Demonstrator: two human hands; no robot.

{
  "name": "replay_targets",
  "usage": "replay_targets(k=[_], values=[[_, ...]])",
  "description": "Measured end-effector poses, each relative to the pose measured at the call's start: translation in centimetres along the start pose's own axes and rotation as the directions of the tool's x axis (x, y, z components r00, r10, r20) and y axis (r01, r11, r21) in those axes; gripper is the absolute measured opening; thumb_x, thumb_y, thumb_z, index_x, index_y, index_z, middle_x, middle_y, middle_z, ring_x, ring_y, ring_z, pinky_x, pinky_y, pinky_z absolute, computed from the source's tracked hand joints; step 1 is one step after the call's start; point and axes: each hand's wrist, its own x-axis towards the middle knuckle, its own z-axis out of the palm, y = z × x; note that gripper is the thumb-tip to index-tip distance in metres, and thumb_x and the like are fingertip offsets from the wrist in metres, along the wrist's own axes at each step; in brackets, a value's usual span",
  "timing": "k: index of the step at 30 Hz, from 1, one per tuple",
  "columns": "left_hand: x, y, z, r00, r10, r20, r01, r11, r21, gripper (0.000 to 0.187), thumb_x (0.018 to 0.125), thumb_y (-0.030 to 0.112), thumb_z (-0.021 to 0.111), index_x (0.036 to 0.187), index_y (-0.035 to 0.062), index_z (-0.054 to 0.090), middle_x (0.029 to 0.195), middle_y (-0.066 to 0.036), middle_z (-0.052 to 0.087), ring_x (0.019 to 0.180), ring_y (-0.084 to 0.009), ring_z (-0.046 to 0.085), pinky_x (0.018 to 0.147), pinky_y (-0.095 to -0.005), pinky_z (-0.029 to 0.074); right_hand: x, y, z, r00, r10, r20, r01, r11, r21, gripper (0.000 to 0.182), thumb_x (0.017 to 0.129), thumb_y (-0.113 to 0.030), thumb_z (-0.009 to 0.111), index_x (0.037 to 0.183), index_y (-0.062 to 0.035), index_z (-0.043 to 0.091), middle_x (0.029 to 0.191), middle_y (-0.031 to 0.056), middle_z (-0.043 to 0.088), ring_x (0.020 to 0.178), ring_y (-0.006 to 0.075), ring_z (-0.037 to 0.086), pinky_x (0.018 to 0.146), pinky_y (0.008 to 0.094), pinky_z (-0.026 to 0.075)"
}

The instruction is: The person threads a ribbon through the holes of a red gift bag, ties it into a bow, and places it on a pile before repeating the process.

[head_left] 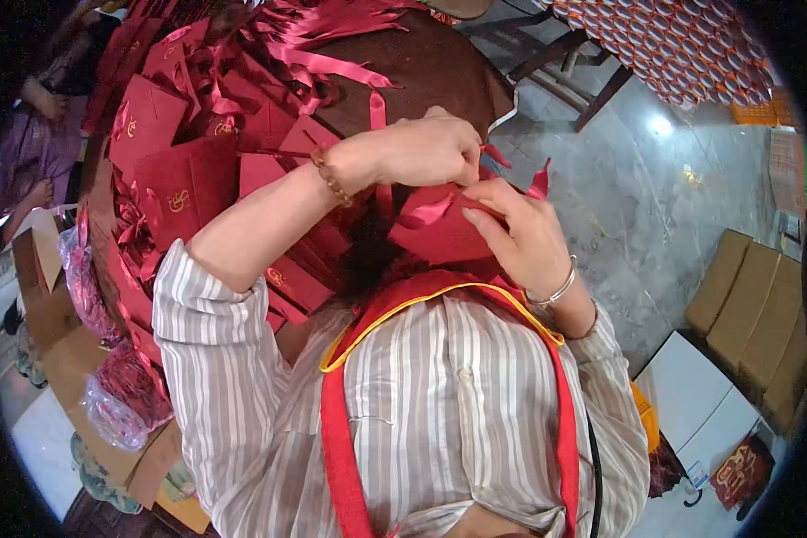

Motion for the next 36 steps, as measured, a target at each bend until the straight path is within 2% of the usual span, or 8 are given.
replay_targets(k=[6,8,11,12,14,19,33,36], values=[[2.3,-1.3,-1.6,0.763,-0.120,-0.635,-0.057,0.966,-0.251,0.019,0.083,0.016,0.056,0.085,0.0005,0.066,0.096,-0.013,0.060,0.097,-0.0233,0.055,0.086,-0.0301,0.041,0.8,-0.5,-0.2,0.997,-0.004,0.071,0.000,0.998,0.062,0.015,0.081,-0.005,0.060,0.094,0.0001,0.058,0.086,0.0136,0.063,0.073,0.0260,0.063,0.064,0.0292,0.048],[2.1,-2.5,-1.5,0.624,-0.070,-0.779,-0.013,0.995,-0.101,0.020,0.084,0.017,0.056,0.093,0.0013,0.064,0.095,-0.011,0.060,0.098,-0.0238,0.054,0.085,-0.0302,0.041,1.0,0.1,-0.6,0.974,0.205,0.098,-0.214,0.972,0.094,0.013,0.081,-0.004,0.059,0.094,0.0003,0.058,0.090,0.0135,0.063,0.074,0.0260,0.063,0.064,0.0289,0.048],[0.6,-3.3,-0.7,0.515,0.186,-0.837,-0.049,0.981,0.188,0.021,0.085,0.018,0.055,0.098,0.0029,0.062,0.098,-0.009,0.059,0.099,-0.0237,0.053,0.086,-0.0315,0.039,1.3,1.7,0.1,0.997,0.082,0.007,-0.082,0.996,-0.046,0.019,0.079,-0.010,0.062,0.097,-0.0031,0.060,0.087,0.0087,0.063,0.077,0.0251,0.060,0.068,0.0322,0.046],[-0.2,-2.8,-0.6,0.518,0.189,-0.834,-0.054,0.980,0.189,0.021,0.085,0.018,0.055,0.098,0.0029,0.062,0.098,-0.009,0.059,0.099,-0.0237,0.053,0.086,-0.0315,0.039,1.3,2.0,0.1,0.998,-0.045,-0.032,0.037,0.976,-0.214,0.021,0.078,-0.014,0.063,0.098,-0.0053,0.061,0.084,0.0058,0.062,0.079,0.0233,0.059,0.070,0.0330,0.044],[-2.4,-1.1,0.2,0.845,0.321,-0.428,-0.234,0.941,0.244,0.019,0.085,0.019,0.055,0.096,0.0051,0.062,0.104,-0.008,0.057,0.103,-0.0248,0.050,0.089,-0.0336,0.037,1.1,1.5,-0.2,0.997,-0.062,-0.046,0.042,0.931,-0.363,0.023,0.077,-0.017,0.064,0.098,-0.0079,0.062,0.082,0.0035,0.062,0.080,0.0216,0.057,0.072,0.0334,0.041],[-2.9,-3.1,1.9,0.919,0.152,-0.364,-0.141,0.988,0.058,0.021,0.085,0.029,0.054,0.086,0.0095,0.061,0.119,-0.005,0.051,0.117,-0.0261,0.037,0.095,-0.0439,0.026,-0.5,1.6,-0.7,0.981,-0.094,-0.170,-0.012,0.845,-0.535,0.023,0.073,-0.024,0.068,0.093,-0.0131,0.065,0.077,-0.0012,0.060,0.080,0.0178,0.053,0.072,0.0329,0.034],[-1.8,-2.9,4.2,0.896,0.088,-0.436,-0.101,0.995,-0.007,0.015,0.086,0.021,0.055,0.087,0.0060,0.057,0.124,-0.015,0.046,0.114,-0.0295,0.042,0.098,-0.0374,0.030,-2.6,5.2,-1.6,0.950,0.309,-0.046,-0.301,0.944,0.131,0.018,0.082,-0.014,0.063,0.092,0.0008,0.062,0.077,0.0077,0.062,0.069,0.0106,0.054,0.065,0.0249,0.043],[-2.9,-3.8,5.3,0.780,-0.180,-0.600,-0.056,0.934,-0.354,0.033,0.087,0.019,0.057,0.118,0.0104,0.048,0.132,-0.011,0.038,0.118,-0.0279,0.040,0.104,-0.0373,0.025,-2.8,5.0,-1.9,0.932,0.358,-0.053,-0.352,0.931,0.098,0.018,0.082,-0.015,0.063,0.092,0.0002,0.062,0.079,0.0083,0.063,0.072,0.0122,0.056,0.066,0.0262,0.044]])
